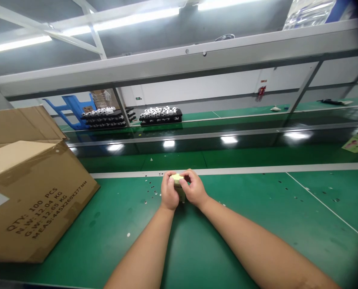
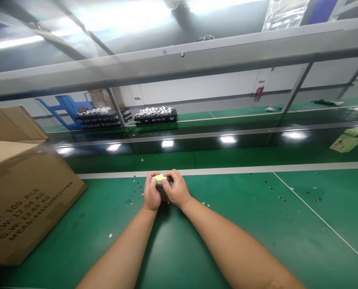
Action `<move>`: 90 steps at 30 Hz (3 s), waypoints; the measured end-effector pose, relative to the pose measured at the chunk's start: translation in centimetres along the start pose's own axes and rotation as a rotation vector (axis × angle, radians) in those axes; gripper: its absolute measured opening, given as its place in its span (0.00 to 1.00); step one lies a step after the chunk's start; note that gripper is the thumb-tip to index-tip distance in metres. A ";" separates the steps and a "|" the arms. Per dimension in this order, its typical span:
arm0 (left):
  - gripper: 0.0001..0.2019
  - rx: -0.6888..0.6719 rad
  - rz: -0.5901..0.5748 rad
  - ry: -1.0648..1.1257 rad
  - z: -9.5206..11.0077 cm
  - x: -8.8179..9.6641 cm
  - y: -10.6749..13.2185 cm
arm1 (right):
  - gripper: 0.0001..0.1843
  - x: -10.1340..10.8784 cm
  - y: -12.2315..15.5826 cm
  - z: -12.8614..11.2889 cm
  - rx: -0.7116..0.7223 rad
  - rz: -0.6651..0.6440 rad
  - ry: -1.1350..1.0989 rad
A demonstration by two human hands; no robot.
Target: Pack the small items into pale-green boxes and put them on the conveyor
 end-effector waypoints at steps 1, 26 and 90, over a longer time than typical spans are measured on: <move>0.13 -0.001 0.000 -0.003 -0.1 0.0 0.1 | 0.08 -0.1 0.0 0.0 0.009 -0.010 -0.004; 0.30 -0.060 -0.055 -0.363 0.7 -1.0 1.0 | 0.04 1.2 -1.6 0.5 -0.027 0.021 0.139; 0.20 0.073 -0.045 -0.261 -1.3 1.4 -2.9 | 0.28 -2.0 -0.1 5.3 -0.104 -0.377 -0.052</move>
Point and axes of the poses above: each hand's wrist, its own y-axis away from the middle knuckle, its own x-axis out of the back of the hand, z = x × y, the point moved 9 cm from there along -y, towards the middle knuckle, and after that the axes turned 1 degree about -y, right-handed, at the moved point
